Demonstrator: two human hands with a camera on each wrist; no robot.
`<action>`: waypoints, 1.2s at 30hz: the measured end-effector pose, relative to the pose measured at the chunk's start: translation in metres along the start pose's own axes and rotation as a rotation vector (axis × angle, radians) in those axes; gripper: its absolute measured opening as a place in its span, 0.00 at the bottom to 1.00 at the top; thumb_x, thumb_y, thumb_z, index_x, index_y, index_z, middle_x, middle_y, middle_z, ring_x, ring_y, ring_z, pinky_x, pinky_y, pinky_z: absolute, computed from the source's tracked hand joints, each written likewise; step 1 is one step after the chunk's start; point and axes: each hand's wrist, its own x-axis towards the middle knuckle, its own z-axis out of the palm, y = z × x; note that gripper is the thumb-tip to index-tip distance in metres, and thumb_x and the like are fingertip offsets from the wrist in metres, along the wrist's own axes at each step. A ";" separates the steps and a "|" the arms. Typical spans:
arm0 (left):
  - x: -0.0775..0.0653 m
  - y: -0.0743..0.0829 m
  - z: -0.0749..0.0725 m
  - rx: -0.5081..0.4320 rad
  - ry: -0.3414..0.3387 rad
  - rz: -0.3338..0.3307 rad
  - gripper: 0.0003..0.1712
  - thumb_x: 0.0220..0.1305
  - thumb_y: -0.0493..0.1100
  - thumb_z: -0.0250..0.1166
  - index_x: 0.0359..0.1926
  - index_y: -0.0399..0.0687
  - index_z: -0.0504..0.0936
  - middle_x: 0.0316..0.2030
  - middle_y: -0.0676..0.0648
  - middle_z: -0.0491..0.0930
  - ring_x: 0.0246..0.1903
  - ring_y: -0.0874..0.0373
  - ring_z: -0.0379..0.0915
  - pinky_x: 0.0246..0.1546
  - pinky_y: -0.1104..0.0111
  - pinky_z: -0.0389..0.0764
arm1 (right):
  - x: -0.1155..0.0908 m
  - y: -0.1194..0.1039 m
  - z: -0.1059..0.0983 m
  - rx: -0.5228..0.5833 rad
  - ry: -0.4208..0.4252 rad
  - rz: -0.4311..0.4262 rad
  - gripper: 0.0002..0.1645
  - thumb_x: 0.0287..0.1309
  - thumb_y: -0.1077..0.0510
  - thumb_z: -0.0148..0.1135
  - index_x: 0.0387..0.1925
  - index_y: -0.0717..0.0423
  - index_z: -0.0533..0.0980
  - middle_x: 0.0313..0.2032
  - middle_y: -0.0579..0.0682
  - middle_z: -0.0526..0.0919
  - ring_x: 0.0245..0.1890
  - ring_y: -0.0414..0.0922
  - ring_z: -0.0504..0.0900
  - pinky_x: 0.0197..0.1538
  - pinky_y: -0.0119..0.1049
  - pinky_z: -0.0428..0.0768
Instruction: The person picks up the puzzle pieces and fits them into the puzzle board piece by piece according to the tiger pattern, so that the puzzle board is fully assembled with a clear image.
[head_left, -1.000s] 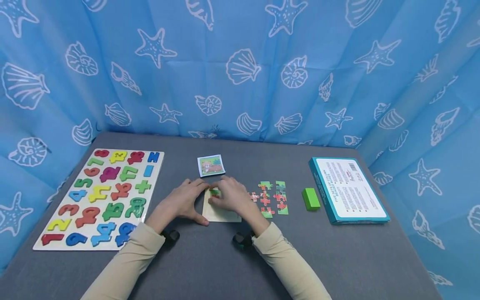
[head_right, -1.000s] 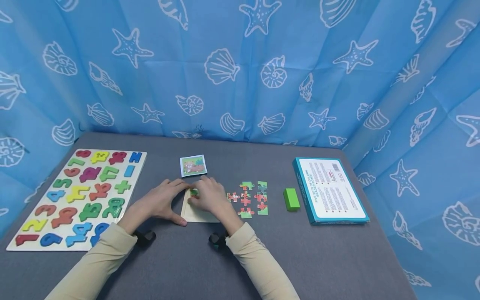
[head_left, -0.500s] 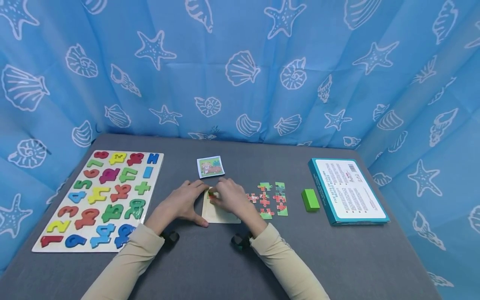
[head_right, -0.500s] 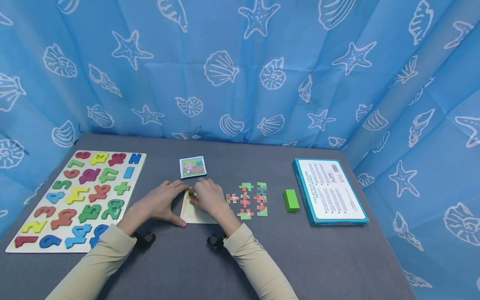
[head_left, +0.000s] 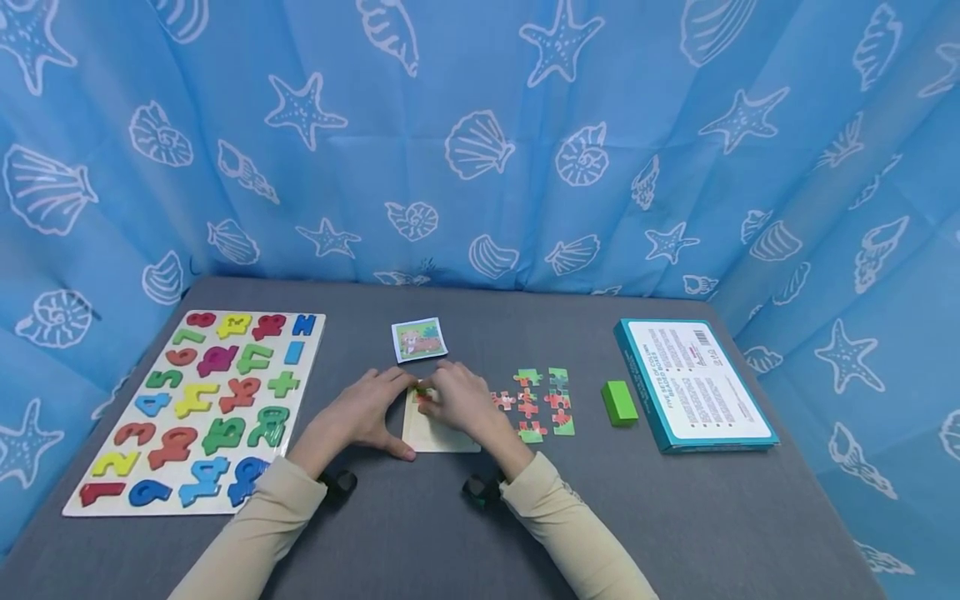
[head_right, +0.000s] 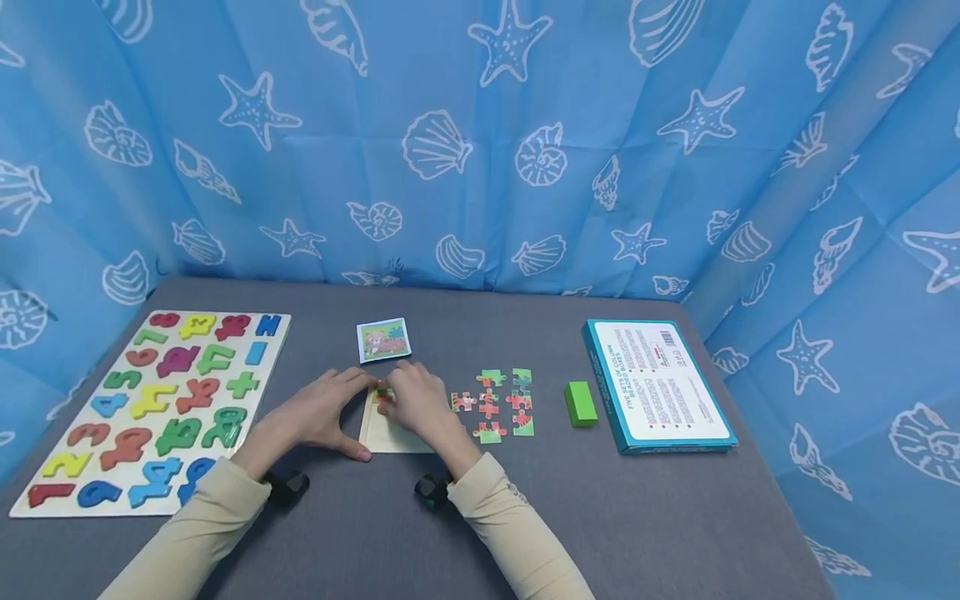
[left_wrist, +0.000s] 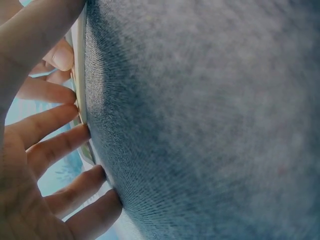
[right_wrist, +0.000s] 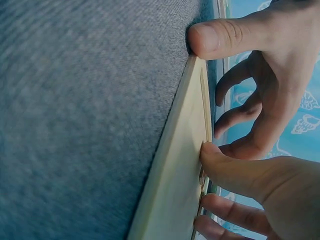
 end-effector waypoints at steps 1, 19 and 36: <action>0.000 0.000 0.000 0.001 0.000 0.001 0.61 0.39 0.71 0.81 0.71 0.47 0.71 0.68 0.44 0.72 0.61 0.42 0.69 0.60 0.43 0.75 | 0.000 0.000 0.000 0.001 0.003 0.001 0.18 0.61 0.50 0.73 0.51 0.49 0.87 0.44 0.51 0.86 0.38 0.45 0.78 0.30 0.34 0.71; 0.000 0.001 0.001 0.016 -0.019 -0.006 0.60 0.39 0.71 0.81 0.69 0.46 0.73 0.67 0.43 0.72 0.62 0.44 0.70 0.62 0.45 0.75 | 0.000 0.000 -0.001 0.070 0.031 0.065 0.20 0.57 0.49 0.76 0.48 0.53 0.88 0.43 0.52 0.87 0.42 0.47 0.85 0.39 0.39 0.82; -0.002 0.000 0.002 0.000 -0.017 -0.002 0.59 0.40 0.70 0.81 0.70 0.47 0.72 0.68 0.44 0.71 0.62 0.44 0.69 0.62 0.44 0.75 | -0.016 0.034 -0.029 0.063 0.099 0.068 0.20 0.59 0.53 0.75 0.53 0.52 0.86 0.46 0.56 0.85 0.45 0.50 0.83 0.43 0.46 0.82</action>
